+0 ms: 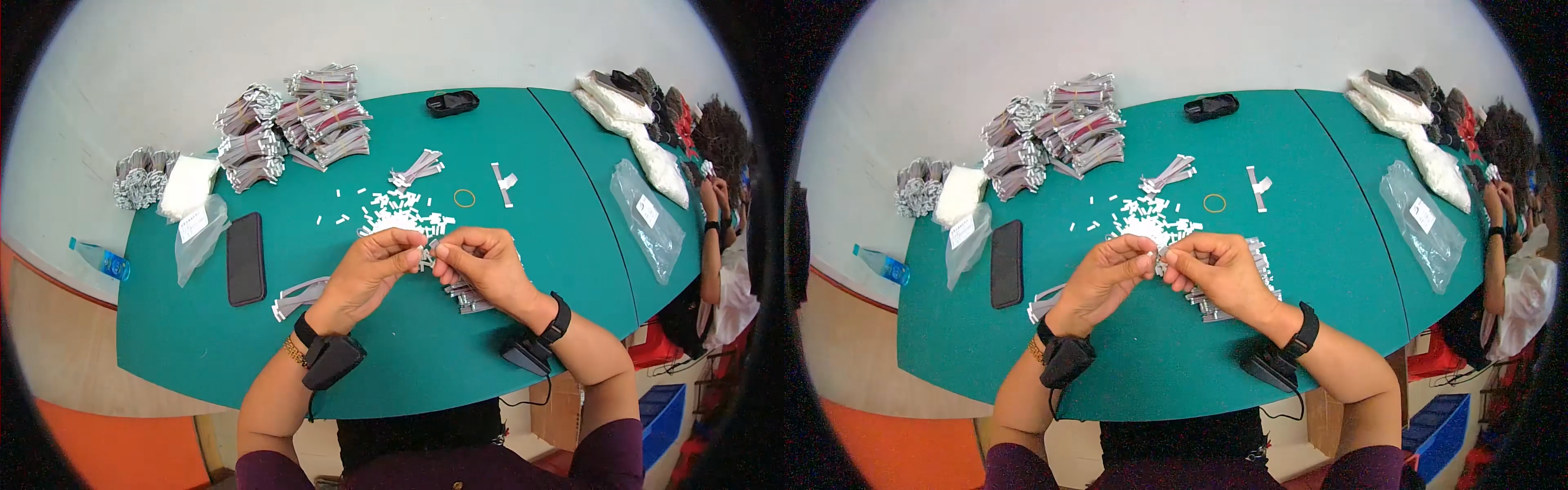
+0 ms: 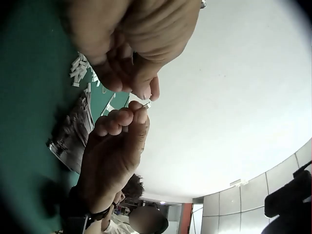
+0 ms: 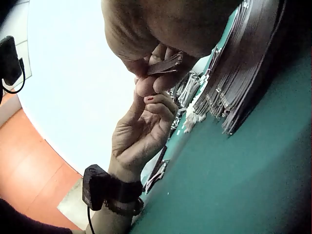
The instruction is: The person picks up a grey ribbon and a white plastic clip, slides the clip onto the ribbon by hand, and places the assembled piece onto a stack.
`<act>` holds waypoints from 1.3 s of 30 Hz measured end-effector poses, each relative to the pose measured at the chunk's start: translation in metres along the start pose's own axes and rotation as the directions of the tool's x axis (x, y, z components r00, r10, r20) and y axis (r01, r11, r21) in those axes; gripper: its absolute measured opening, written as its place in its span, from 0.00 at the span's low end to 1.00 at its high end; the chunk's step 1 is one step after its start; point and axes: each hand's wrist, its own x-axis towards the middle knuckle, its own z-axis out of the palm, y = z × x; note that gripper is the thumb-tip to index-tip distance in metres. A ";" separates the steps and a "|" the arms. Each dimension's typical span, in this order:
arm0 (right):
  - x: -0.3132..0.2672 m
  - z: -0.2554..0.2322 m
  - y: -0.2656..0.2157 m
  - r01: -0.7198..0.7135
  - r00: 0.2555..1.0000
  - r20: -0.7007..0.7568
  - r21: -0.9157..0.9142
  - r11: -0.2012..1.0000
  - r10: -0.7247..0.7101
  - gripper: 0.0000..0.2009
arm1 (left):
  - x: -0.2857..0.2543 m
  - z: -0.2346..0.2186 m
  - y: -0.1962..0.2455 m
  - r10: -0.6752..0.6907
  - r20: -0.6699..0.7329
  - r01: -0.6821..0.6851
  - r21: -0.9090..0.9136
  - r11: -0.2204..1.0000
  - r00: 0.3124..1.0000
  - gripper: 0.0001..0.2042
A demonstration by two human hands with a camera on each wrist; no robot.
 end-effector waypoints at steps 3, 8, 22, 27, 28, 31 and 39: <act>0.000 0.000 0.000 -0.015 1.000 0.001 0.005 1.000 0.015 0.07 | 0.000 0.000 0.000 0.001 -0.009 -0.001 0.010 1.000 1.000 0.09; 0.000 0.000 -0.001 -0.026 1.000 0.002 0.004 1.000 0.026 0.07 | 0.001 0.001 0.002 0.004 -0.040 -0.002 0.048 0.999 0.999 0.10; -0.001 0.000 0.000 -0.067 0.996 0.053 -0.052 0.996 0.070 0.07 | 0.002 0.000 -0.002 0.029 -0.006 -0.028 0.156 0.987 1.000 0.09; 0.000 -0.001 0.000 -0.067 0.996 0.058 -0.038 0.997 0.069 0.07 | 0.002 -0.001 -0.001 0.017 -0.033 -0.012 0.144 0.990 0.999 0.09; 0.000 -0.001 0.000 -0.068 0.996 0.057 -0.040 0.997 0.070 0.07 | 0.002 0.000 0.000 0.017 -0.043 -0.011 0.147 0.989 0.999 0.09; 0.001 -0.002 0.001 -0.065 0.996 0.056 -0.045 0.997 0.068 0.08 | 0.002 0.003 0.001 0.005 -0.054 0.003 0.149 0.989 0.999 0.09; 0.002 -0.001 -0.002 -0.075 0.997 0.030 -0.029 0.997 0.076 0.07 | 0.001 0.004 -0.002 0.005 -0.077 0.009 0.179 0.984 0.997 0.08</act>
